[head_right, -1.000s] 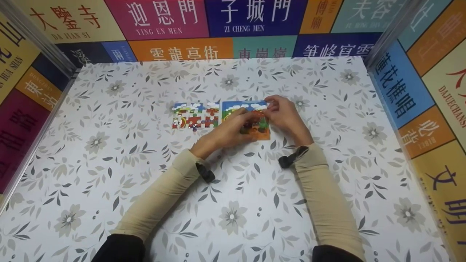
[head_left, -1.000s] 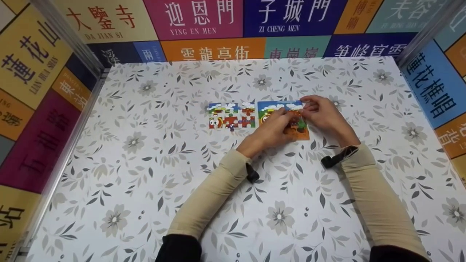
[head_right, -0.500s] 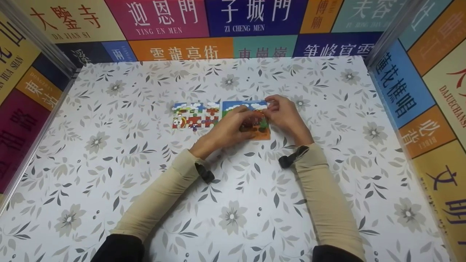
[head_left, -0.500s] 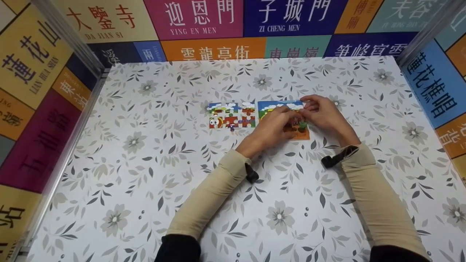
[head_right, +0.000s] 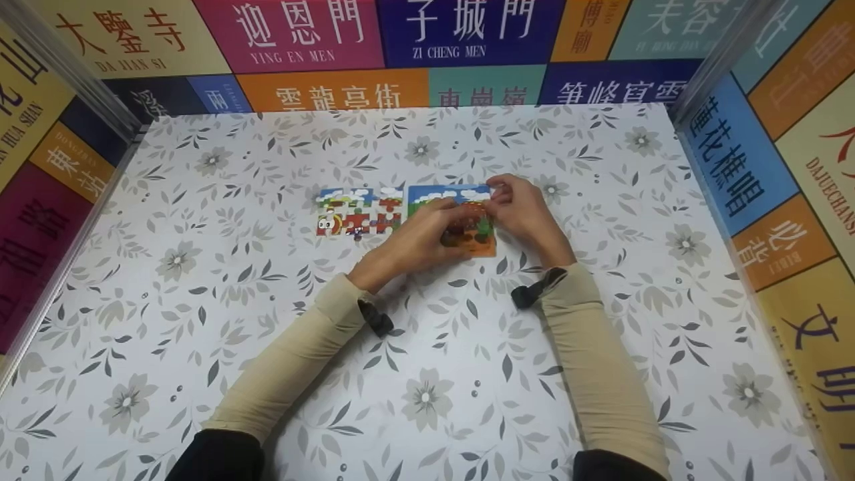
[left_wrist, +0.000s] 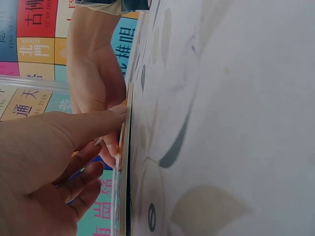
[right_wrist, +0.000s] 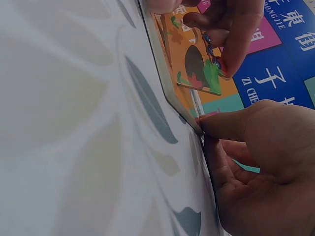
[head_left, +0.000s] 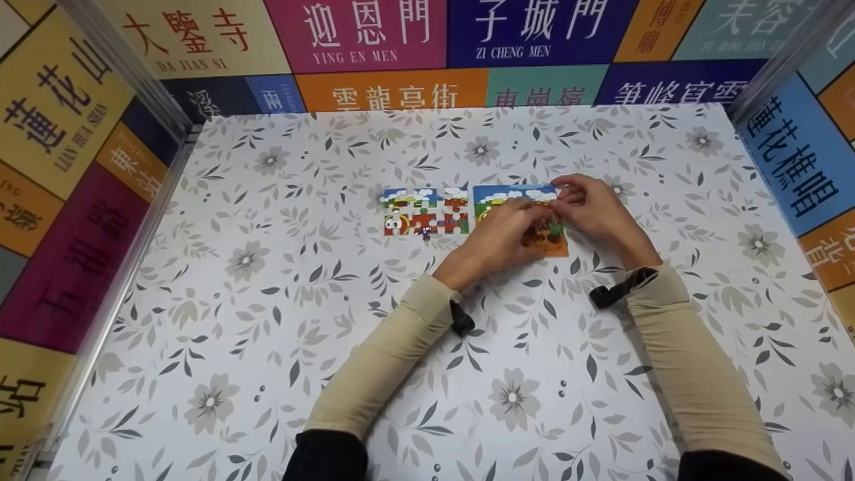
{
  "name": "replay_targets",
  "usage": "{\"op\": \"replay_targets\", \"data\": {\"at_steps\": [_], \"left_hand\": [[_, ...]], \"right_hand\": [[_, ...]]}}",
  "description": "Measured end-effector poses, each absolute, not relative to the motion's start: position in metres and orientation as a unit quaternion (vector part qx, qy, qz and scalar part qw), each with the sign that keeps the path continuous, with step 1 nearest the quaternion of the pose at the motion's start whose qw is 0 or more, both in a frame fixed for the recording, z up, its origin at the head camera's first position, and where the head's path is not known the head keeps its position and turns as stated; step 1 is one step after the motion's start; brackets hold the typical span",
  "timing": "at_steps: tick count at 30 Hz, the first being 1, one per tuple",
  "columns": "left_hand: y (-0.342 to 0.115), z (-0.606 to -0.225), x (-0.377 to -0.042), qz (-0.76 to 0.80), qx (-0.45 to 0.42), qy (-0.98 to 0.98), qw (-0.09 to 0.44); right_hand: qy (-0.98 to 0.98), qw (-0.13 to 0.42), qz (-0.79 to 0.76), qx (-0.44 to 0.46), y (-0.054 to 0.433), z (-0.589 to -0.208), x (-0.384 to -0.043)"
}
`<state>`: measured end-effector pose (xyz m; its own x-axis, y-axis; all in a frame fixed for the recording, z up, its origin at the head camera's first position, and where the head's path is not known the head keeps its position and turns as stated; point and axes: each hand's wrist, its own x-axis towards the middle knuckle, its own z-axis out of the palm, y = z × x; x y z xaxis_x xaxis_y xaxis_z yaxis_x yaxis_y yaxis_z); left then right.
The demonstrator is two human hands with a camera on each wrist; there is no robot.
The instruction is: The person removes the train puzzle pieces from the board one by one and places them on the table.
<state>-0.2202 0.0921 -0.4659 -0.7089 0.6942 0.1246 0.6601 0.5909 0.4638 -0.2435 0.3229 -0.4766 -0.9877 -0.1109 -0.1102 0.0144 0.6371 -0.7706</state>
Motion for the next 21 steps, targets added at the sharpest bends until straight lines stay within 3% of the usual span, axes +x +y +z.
{"op": "replay_targets", "data": {"at_steps": [21], "left_hand": [[0.081, -0.467, -0.223, 0.25, 0.399, 0.882, 0.003]], "right_hand": [[0.904, 0.074, -0.421, -0.025, 0.324, -0.477, -0.243]]}}
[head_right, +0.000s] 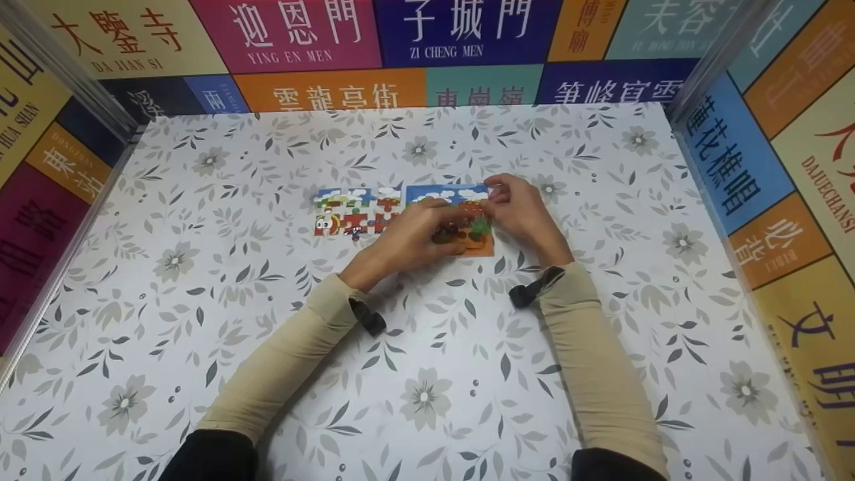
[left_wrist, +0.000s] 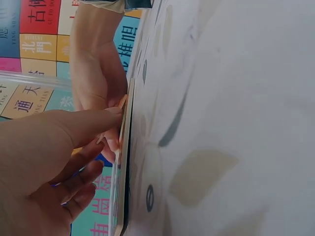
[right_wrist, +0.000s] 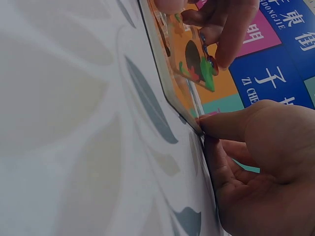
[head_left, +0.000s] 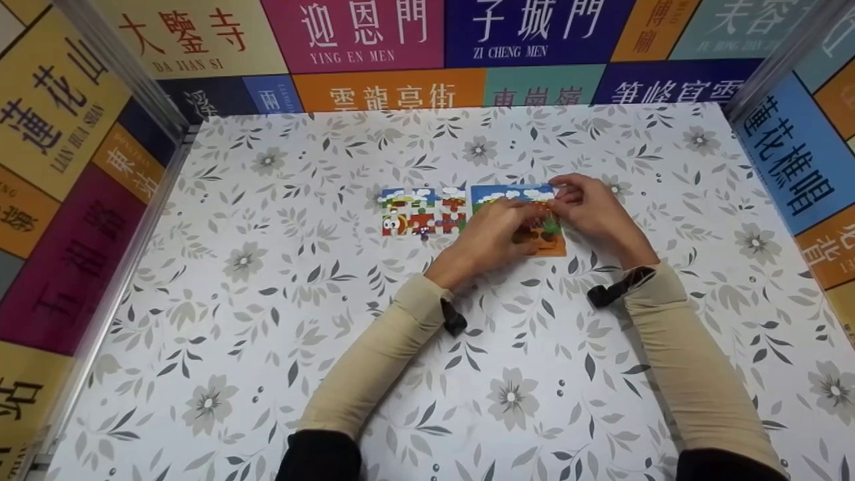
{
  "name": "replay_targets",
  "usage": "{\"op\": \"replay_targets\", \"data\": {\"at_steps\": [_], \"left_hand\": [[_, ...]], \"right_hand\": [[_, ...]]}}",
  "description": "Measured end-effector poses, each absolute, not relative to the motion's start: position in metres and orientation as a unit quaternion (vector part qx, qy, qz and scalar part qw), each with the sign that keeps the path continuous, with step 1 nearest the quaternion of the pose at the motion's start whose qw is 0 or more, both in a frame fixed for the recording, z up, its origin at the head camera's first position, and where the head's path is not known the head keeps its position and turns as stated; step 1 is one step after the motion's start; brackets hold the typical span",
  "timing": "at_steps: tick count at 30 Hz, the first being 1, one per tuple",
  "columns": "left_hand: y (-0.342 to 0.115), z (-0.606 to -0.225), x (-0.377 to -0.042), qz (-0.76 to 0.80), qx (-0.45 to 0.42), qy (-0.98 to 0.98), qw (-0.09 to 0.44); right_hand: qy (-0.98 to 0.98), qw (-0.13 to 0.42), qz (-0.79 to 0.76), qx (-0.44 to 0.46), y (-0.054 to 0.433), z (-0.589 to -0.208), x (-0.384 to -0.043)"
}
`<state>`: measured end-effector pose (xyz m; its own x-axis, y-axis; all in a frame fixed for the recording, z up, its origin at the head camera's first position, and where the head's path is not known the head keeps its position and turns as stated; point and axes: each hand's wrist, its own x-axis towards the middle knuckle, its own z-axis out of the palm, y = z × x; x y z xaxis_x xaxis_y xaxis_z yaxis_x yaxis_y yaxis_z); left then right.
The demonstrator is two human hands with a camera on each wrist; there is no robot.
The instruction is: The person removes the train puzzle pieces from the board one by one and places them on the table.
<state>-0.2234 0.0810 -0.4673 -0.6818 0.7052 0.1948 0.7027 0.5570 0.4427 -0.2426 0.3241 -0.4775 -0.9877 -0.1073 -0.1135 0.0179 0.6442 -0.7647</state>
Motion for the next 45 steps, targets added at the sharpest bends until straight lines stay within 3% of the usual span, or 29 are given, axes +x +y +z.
{"op": "replay_targets", "data": {"at_steps": [24, 45], "left_hand": [[-0.003, -0.453, -0.241, 0.348, 0.359, 0.865, -0.047], [-0.056, -0.462, -0.226, 0.324, 0.362, 0.874, -0.009]], "right_hand": [[0.901, 0.077, -0.427, -0.023, 0.327, -0.479, -0.241], [0.902, 0.086, -0.422, -0.014, 0.324, -0.477, -0.242]]}}
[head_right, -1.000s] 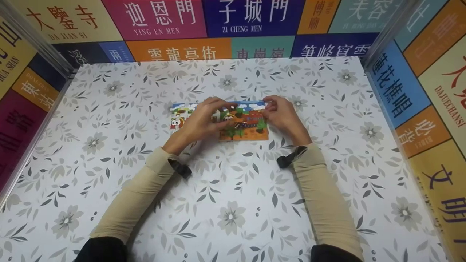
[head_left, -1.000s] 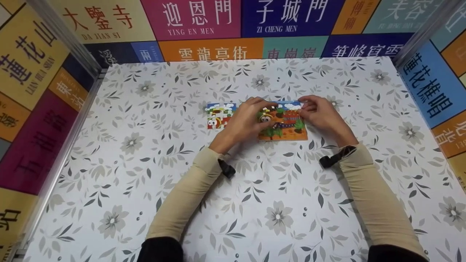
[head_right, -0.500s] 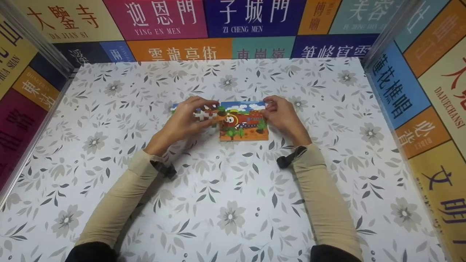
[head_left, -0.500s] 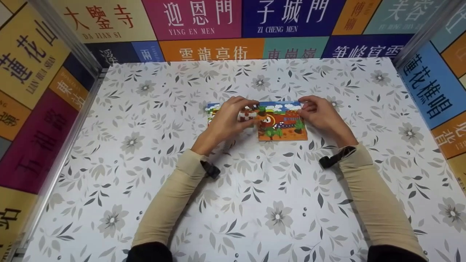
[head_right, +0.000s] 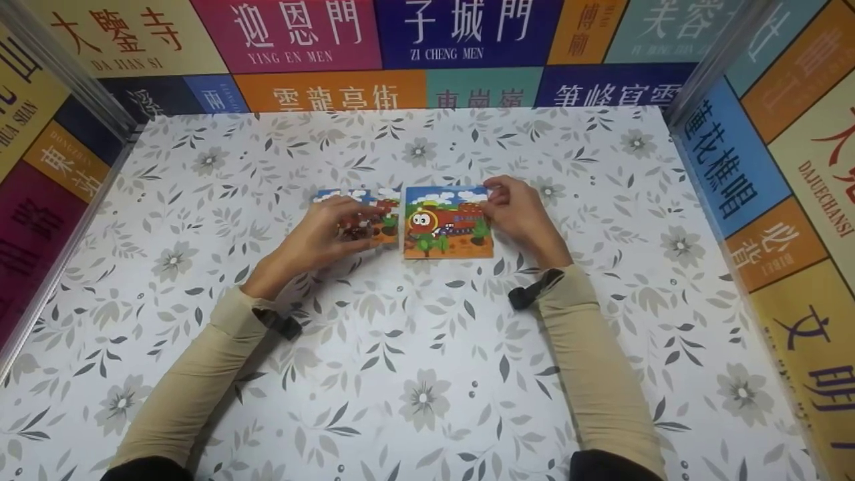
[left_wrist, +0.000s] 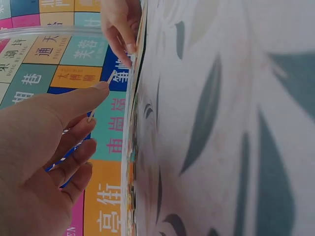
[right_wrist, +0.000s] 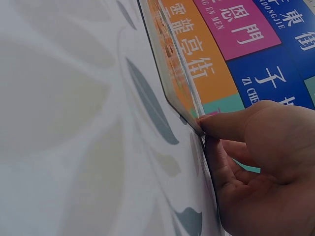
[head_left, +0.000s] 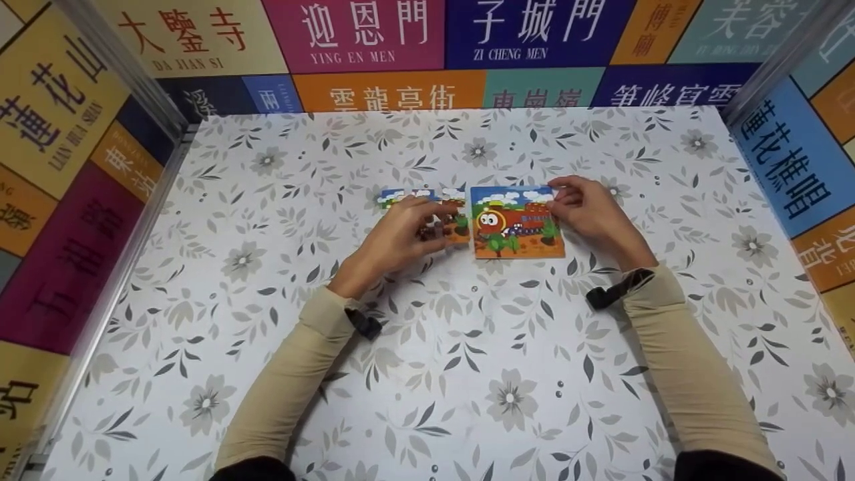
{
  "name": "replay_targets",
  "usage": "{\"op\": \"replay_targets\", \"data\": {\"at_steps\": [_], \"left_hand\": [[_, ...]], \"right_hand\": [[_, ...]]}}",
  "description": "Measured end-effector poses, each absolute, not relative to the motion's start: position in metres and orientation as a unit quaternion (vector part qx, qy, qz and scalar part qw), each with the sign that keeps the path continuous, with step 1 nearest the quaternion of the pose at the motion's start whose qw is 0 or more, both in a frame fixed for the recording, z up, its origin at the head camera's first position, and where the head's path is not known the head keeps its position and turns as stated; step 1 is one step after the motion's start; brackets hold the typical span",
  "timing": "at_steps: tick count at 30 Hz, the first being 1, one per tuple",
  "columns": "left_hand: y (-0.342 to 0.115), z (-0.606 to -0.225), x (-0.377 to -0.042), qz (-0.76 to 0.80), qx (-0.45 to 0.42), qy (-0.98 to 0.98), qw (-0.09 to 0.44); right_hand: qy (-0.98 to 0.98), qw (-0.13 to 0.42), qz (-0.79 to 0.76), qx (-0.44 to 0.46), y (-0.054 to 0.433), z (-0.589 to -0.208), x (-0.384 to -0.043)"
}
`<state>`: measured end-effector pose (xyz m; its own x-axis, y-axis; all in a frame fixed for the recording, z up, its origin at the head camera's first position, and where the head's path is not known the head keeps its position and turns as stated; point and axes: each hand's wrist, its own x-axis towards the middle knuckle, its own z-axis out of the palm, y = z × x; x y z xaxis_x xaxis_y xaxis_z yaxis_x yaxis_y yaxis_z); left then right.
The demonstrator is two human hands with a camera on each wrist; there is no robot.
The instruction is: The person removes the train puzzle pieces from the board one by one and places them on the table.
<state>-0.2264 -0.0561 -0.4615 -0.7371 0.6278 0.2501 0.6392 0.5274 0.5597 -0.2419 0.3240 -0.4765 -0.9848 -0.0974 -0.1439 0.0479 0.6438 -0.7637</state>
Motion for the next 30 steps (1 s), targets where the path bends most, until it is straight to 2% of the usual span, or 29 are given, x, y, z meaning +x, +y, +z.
{"op": "replay_targets", "data": {"at_steps": [16, 30], "left_hand": [[-0.0566, -0.4675, -0.227, -0.297, -0.398, -0.865, -0.071], [-0.0562, -0.47, -0.2276, -0.293, -0.412, -0.86, -0.066]], "right_hand": [[0.911, 0.075, -0.404, -0.019, 0.3242, -0.477, -0.2432], [0.912, 0.074, -0.404, -0.015, 0.3244, -0.4774, -0.242]]}}
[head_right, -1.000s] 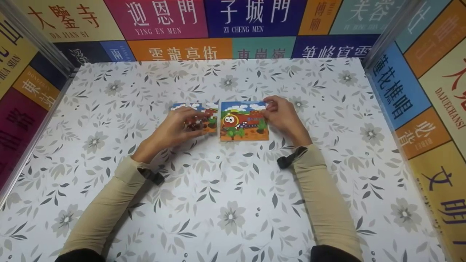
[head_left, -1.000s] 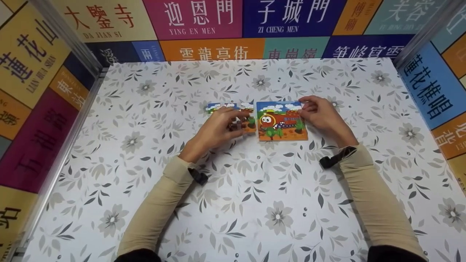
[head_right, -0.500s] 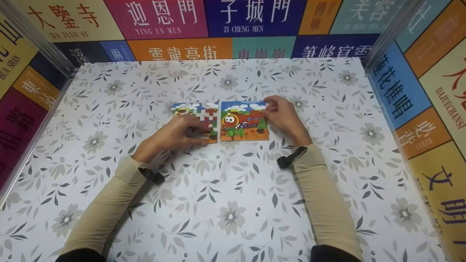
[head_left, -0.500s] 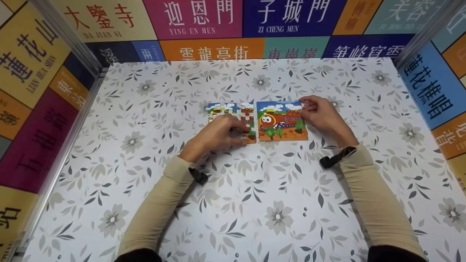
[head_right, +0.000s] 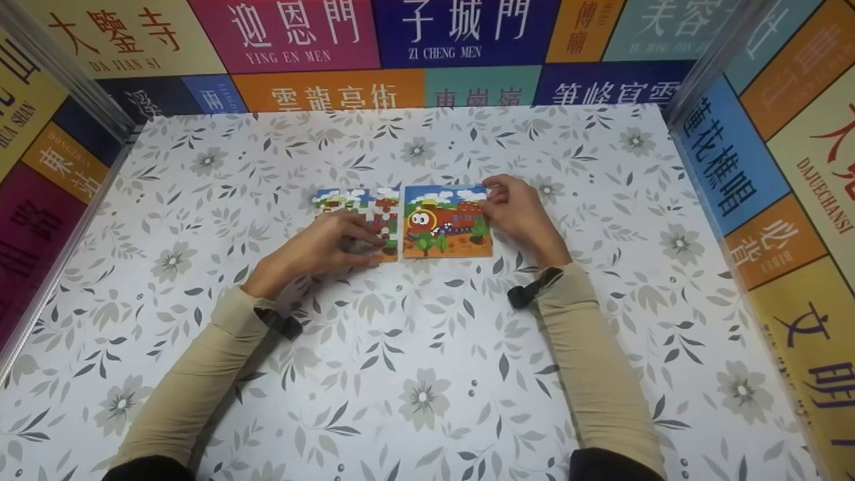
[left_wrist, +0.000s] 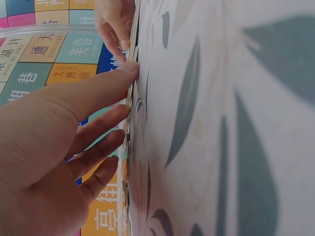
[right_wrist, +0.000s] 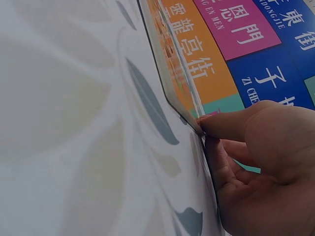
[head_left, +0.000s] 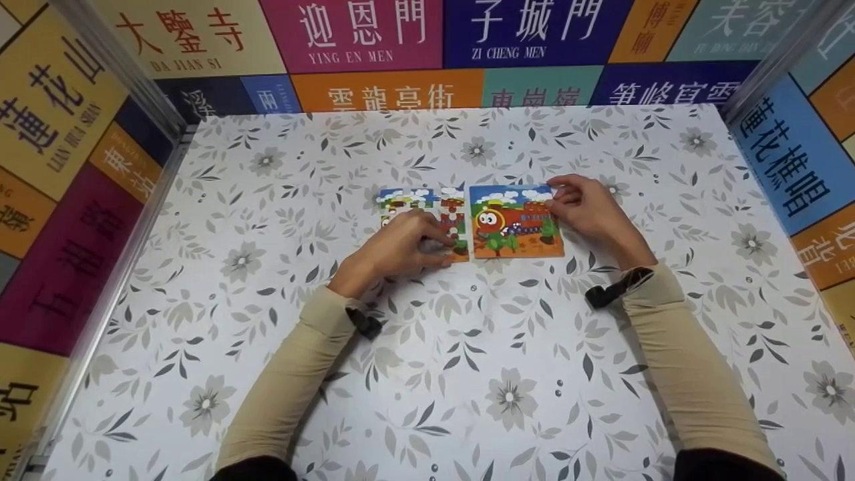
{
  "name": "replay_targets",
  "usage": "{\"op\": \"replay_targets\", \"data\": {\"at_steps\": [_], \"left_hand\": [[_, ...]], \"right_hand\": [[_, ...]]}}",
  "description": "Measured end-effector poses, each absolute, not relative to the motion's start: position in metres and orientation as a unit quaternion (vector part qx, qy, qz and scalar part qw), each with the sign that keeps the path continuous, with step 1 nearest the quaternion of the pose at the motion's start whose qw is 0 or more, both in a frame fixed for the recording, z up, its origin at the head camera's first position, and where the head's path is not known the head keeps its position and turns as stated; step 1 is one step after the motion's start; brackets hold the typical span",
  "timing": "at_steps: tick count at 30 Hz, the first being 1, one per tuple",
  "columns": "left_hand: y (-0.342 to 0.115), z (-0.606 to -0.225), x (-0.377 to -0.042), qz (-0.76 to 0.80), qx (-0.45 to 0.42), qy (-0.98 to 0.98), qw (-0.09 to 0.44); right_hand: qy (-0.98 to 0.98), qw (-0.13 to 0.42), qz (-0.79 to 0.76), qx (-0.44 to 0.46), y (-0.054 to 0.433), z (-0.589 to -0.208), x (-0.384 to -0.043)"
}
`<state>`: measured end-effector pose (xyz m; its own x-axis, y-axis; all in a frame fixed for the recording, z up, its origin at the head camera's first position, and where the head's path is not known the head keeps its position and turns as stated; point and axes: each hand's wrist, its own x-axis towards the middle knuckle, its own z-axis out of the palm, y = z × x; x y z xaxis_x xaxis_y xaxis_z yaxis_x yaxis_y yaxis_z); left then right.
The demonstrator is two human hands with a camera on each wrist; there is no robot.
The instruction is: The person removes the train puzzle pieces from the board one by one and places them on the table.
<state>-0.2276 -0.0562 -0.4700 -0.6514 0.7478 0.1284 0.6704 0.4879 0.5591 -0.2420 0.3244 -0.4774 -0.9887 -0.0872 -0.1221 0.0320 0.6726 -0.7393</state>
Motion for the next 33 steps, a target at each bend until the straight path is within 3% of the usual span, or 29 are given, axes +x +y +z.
{"op": "replay_targets", "data": {"at_steps": [21, 33], "left_hand": [[-0.053, -0.469, -0.226, 0.31, 0.412, 0.854, 0.07], [-0.018, -0.464, -0.222, 0.306, 0.407, 0.859, 0.057]], "right_hand": [[0.905, 0.074, -0.419, -0.024, 0.323, -0.479, -0.244], [0.907, 0.073, -0.415, -0.025, 0.325, -0.479, -0.243]]}}
